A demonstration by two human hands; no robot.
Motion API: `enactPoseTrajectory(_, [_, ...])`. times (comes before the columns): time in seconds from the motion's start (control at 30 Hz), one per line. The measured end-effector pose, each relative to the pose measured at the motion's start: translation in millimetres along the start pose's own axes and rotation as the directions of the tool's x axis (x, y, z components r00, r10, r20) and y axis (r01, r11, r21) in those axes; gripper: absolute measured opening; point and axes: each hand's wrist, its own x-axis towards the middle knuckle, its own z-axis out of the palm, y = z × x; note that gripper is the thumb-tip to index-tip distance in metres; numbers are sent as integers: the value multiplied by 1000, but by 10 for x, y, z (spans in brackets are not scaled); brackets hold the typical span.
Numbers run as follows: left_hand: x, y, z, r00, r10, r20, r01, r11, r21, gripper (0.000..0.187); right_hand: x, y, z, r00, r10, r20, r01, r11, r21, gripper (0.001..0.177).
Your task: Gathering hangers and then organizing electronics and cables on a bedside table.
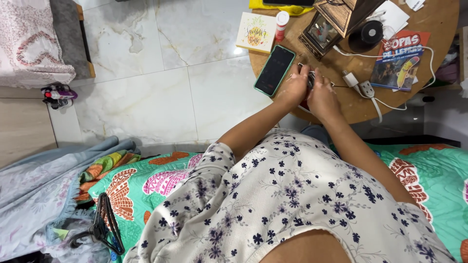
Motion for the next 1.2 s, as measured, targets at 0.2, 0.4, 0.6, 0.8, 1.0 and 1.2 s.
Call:
enactPoseTrajectory(0.2, [8,-87,103,998,55,-34,-54,998,26,39,72,181,113,993,-88,73,91,995,-38,95])
enactPoseTrajectory(0.4, [20,-261,255,999,44,3,-44,985,168,34,-135,20,-116,990,-76,118,74,997,26,95])
enactPoseTrajectory(0.6, [139,-309,364,995,-36,91,5,948,319,25,-156,63,-136,973,-228,-40,223,970,-96,47])
enactPoseTrajectory(0.8, [392,-405,536,988,-98,123,61,961,270,31,-143,162,17,914,-405,-19,369,851,-374,29])
enactPoseTrajectory(1.0, [449,-453,508,975,-100,197,73,987,140,49,-8,420,263,881,-460,-106,387,832,-397,31])
enactPoseTrajectory(1.2, [46,-292,67,981,-5,196,-41,973,229,37,112,445,304,905,-419,-73,343,822,-455,20])
